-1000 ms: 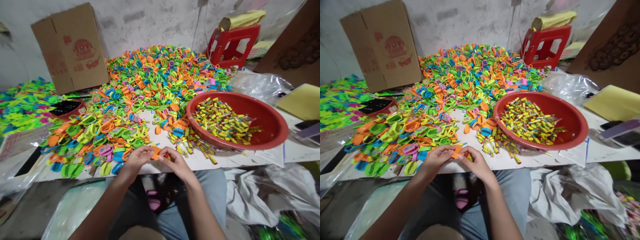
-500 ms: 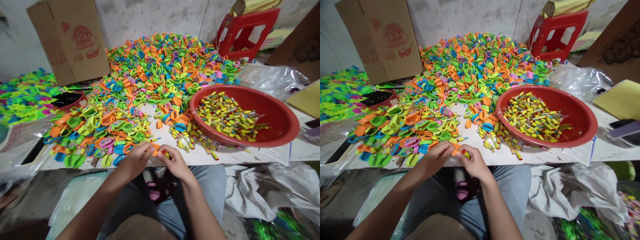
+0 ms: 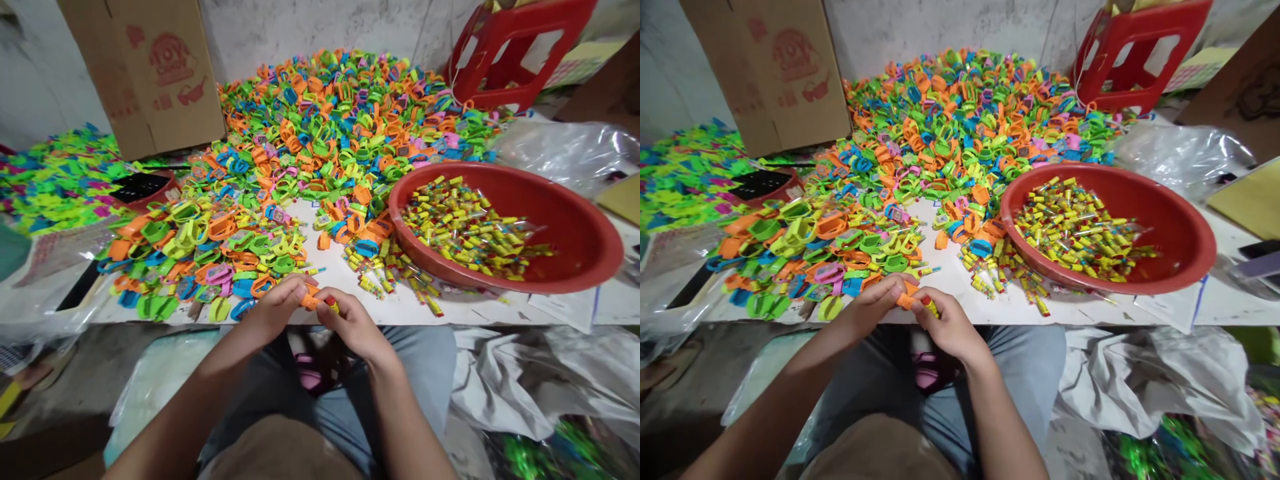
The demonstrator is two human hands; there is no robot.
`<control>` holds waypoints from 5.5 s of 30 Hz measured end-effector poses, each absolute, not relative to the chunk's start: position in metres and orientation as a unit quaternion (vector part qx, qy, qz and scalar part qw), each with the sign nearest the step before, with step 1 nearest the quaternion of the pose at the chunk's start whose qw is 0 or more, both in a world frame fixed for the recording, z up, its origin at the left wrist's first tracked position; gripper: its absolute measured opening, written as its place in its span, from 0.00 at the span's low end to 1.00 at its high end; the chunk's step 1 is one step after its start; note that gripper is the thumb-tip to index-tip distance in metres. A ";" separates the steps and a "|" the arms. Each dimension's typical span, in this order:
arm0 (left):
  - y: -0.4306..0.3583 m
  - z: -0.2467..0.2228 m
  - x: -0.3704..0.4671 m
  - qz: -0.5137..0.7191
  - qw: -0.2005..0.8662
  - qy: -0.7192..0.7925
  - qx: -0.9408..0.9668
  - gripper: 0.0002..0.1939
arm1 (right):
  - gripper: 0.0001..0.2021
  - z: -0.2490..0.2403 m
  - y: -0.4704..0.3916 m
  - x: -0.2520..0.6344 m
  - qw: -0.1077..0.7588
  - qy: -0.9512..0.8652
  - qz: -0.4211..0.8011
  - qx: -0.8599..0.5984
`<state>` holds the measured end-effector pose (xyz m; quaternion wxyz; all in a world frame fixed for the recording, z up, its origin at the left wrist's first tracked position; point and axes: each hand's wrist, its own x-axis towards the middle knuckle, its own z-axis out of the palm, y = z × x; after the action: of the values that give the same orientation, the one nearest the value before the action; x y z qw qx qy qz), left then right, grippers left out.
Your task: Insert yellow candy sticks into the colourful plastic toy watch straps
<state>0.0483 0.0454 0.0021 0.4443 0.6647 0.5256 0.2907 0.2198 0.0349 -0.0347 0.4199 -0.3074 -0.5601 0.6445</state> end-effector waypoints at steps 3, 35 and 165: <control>0.040 0.002 0.053 0.292 0.400 0.521 0.696 0.22 | 0.19 -0.037 0.034 0.219 0.407 -0.578 0.626 -0.330; 0.039 0.018 0.042 0.249 0.454 0.475 0.711 0.27 | 0.20 -0.043 0.026 0.204 0.411 -0.483 0.728 -0.260; -0.046 0.053 0.057 0.342 0.540 0.568 0.519 0.15 | 0.16 -0.020 -0.012 0.209 0.478 -0.815 -0.007 -0.327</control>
<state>0.0575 -0.0459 0.0531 0.5399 0.5187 0.5681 0.3415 0.2088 -0.0115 -0.0201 0.4777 -0.3272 -0.8153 -0.0074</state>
